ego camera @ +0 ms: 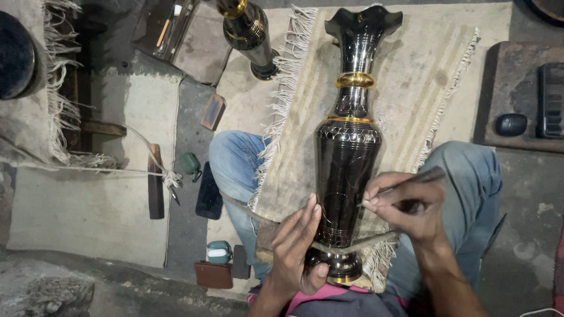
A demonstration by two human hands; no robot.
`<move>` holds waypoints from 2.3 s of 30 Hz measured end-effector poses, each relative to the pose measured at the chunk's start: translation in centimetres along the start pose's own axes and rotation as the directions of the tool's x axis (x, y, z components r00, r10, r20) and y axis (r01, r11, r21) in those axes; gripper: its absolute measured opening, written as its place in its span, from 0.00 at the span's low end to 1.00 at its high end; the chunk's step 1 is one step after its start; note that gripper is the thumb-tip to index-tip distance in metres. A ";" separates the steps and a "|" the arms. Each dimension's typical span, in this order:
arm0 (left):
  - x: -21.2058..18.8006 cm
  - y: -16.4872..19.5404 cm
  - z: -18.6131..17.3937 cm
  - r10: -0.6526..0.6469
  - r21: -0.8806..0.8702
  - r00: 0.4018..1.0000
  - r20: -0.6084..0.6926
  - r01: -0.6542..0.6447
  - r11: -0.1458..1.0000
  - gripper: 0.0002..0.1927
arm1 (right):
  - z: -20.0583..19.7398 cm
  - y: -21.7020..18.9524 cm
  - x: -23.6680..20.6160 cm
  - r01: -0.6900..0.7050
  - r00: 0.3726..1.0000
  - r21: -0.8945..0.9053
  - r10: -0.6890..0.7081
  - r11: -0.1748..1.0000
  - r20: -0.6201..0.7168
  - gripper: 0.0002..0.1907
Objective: The person sits cross-legged on the floor with a black metal vase resting on a board, holding it steady with one hand while using a small hand engraving tool to carve decorative patterns into the vase's surface, working around the body of the vase and briefly lifting it near the end.
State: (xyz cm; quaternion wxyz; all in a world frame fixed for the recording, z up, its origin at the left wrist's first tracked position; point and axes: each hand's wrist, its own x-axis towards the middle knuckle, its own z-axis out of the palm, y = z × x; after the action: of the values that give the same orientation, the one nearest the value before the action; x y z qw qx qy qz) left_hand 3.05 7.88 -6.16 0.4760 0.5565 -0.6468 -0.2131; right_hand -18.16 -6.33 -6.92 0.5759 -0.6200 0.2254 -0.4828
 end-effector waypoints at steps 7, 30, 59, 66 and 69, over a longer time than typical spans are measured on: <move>3.7 3.5 -2.9 -0.256 -0.141 0.957 0.134 0.274 0.951 0.44 | -0.5 -0.4 -2.2 -0.136 0.957 0.233 0.189 0.963 -0.221 0.07; 10.7 6.0 0.9 -0.704 0.513 0.668 0.240 0.528 0.676 0.61 | 1.5 0.4 -3.6 -0.086 0.834 0.312 0.240 0.946 -0.496 0.11; 8.9 3.6 0.3 -0.546 0.052 0.747 0.379 0.572 0.818 0.59 | 6.9 -3.8 3.4 -0.160 0.715 -0.187 -0.017 0.969 -0.699 0.09; 5.7 1.3 -0.4 -0.410 -0.143 0.875 0.256 0.454 0.879 0.34 | 7.2 -4.1 3.1 -0.173 0.728 -0.353 -0.122 0.920 -0.675 0.07; 4.6 0.2 -0.3 -0.136 -0.085 0.984 0.112 0.145 0.986 0.25 | 7.2 -3.9 2.8 -0.156 0.732 -0.407 -0.171 0.900 -0.659 0.07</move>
State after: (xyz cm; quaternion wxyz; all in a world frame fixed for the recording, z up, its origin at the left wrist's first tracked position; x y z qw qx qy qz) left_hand 3.53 3.73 -4.16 0.4503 0.5660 -0.6195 -0.3051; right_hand -11.88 -4.17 -1.42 0.2972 -0.5131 0.5197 -0.6151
